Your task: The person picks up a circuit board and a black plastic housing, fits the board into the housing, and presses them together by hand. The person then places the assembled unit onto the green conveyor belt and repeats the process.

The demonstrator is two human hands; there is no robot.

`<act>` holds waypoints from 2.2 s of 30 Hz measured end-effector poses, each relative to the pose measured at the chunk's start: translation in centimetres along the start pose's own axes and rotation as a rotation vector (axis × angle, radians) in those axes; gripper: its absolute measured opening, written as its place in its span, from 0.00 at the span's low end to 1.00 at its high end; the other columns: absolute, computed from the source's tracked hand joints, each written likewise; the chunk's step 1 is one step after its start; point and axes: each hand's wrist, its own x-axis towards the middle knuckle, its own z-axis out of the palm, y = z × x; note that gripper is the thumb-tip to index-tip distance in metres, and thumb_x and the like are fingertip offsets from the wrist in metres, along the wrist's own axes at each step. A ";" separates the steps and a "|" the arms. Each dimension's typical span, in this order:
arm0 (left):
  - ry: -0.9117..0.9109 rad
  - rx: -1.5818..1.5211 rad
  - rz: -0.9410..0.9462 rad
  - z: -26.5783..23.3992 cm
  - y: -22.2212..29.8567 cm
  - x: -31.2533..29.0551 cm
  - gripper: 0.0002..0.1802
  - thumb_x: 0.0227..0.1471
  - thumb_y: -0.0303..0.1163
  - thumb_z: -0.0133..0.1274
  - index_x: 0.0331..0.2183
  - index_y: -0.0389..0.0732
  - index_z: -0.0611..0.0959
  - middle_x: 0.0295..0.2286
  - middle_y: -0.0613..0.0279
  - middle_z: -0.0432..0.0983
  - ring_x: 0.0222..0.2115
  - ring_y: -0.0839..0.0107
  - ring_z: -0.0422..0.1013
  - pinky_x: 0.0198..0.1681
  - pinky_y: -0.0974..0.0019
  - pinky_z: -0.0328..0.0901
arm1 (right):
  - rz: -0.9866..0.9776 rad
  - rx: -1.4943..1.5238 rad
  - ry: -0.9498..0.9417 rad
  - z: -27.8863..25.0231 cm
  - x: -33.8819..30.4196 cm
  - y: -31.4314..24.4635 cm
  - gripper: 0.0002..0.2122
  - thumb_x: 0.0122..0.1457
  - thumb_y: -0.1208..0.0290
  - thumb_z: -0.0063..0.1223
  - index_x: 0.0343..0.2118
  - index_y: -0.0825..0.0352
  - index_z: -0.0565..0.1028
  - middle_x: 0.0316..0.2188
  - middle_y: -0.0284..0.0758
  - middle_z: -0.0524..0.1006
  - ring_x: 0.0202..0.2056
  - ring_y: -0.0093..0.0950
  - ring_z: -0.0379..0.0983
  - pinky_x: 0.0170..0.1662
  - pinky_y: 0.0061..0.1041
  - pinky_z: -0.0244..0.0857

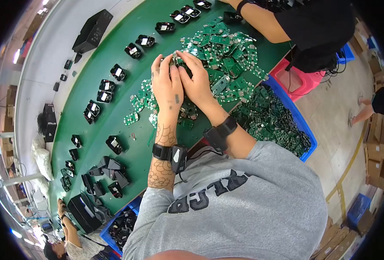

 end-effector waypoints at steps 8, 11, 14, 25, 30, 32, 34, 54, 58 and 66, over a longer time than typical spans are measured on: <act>-0.019 0.220 0.081 -1.4 -1.0 0.1 0.18 0.55 0.33 0.46 0.45 0.37 0.77 0.48 0.43 0.71 0.51 0.49 0.65 0.57 0.46 0.55 | -0.183 -0.474 -0.281 -2.7 0.7 -2.0 0.25 0.54 0.79 0.45 0.58 0.64 0.65 0.58 0.39 0.66 0.61 0.41 0.56 0.64 0.36 0.49; -0.098 0.154 0.029 -2.3 -1.1 0.0 0.17 0.54 0.35 0.47 0.43 0.35 0.78 0.46 0.42 0.72 0.49 0.48 0.67 0.54 0.52 0.59 | -0.273 -0.540 -0.407 -3.8 1.2 -3.6 0.23 0.53 0.79 0.45 0.55 0.65 0.68 0.56 0.40 0.67 0.59 0.39 0.60 0.61 0.34 0.55; -0.006 0.181 0.098 -2.9 -1.2 -1.1 0.20 0.55 0.36 0.48 0.46 0.35 0.76 0.48 0.43 0.71 0.50 0.48 0.66 0.54 0.53 0.59 | -0.339 -0.587 -0.261 -5.5 1.6 -4.4 0.16 0.54 0.78 0.46 0.47 0.68 0.74 0.48 0.41 0.74 0.49 0.37 0.70 0.53 0.31 0.63; 0.115 0.145 -0.080 -18.6 -1.5 -14.3 0.19 0.53 0.23 0.49 0.49 0.37 0.76 0.50 0.48 0.70 0.48 0.55 0.70 0.52 0.61 0.63 | -0.445 -0.622 -0.122 -2.8 -3.7 -4.5 0.14 0.52 0.77 0.54 0.43 0.65 0.78 0.46 0.35 0.76 0.54 0.35 0.66 0.57 0.33 0.57; 0.515 0.162 -0.412 -24.4 -1.9 -24.4 0.17 0.55 0.22 0.46 0.47 0.33 0.76 0.45 0.51 0.74 0.38 0.68 0.75 0.44 0.66 0.68 | -0.395 -0.408 -0.388 1.4 -2.9 -9.3 0.12 0.51 0.77 0.56 0.41 0.65 0.78 0.43 0.37 0.76 0.50 0.35 0.69 0.54 0.31 0.61; 0.733 0.106 -0.514 -25.7 -3.2 -26.1 0.16 0.59 0.25 0.43 0.48 0.32 0.75 0.43 0.51 0.75 0.38 0.68 0.74 0.44 0.67 0.67 | -0.365 -0.419 -0.664 4.2 -2.8 -9.6 0.12 0.52 0.75 0.56 0.41 0.66 0.77 0.40 0.37 0.77 0.45 0.35 0.71 0.49 0.31 0.64; 0.855 0.093 -0.600 -27.1 -4.0 -27.0 0.16 0.60 0.27 0.42 0.48 0.32 0.75 0.42 0.51 0.75 0.40 0.67 0.73 0.45 0.66 0.67 | -0.354 -0.478 -0.733 7.4 -3.5 -9.1 0.11 0.52 0.74 0.56 0.40 0.66 0.77 0.39 0.38 0.77 0.44 0.37 0.71 0.48 0.32 0.65; 0.484 0.902 -0.730 -51.5 -33.8 -11.9 0.24 0.51 0.45 0.47 0.46 0.42 0.78 0.45 0.43 0.73 0.47 0.45 0.69 0.49 0.48 0.65 | -0.061 -0.387 -0.650 10.9 -7.4 -8.9 0.14 0.57 0.80 0.50 0.48 0.69 0.73 0.41 0.38 0.77 0.35 0.23 0.75 0.38 0.21 0.66; 0.526 0.934 -1.153 -51.8 -31.7 -11.5 0.44 0.44 0.66 0.50 0.61 0.63 0.59 0.61 0.35 0.44 0.61 0.35 0.43 0.54 0.26 0.47 | 0.075 -0.317 -0.520 7.0 -8.3 -8.6 0.12 0.59 0.79 0.50 0.46 0.71 0.73 0.32 0.29 0.73 0.32 0.17 0.71 0.36 0.18 0.66; 0.358 1.097 -0.948 -52.1 -33.2 -11.9 0.47 0.49 0.73 0.35 0.58 0.47 0.66 0.58 0.37 0.54 0.63 0.47 0.44 0.62 0.39 0.38 | 0.034 -0.295 -0.651 8.6 -11.5 -9.7 0.09 0.56 0.80 0.52 0.40 0.70 0.77 0.32 0.33 0.78 0.29 0.19 0.72 0.33 0.19 0.65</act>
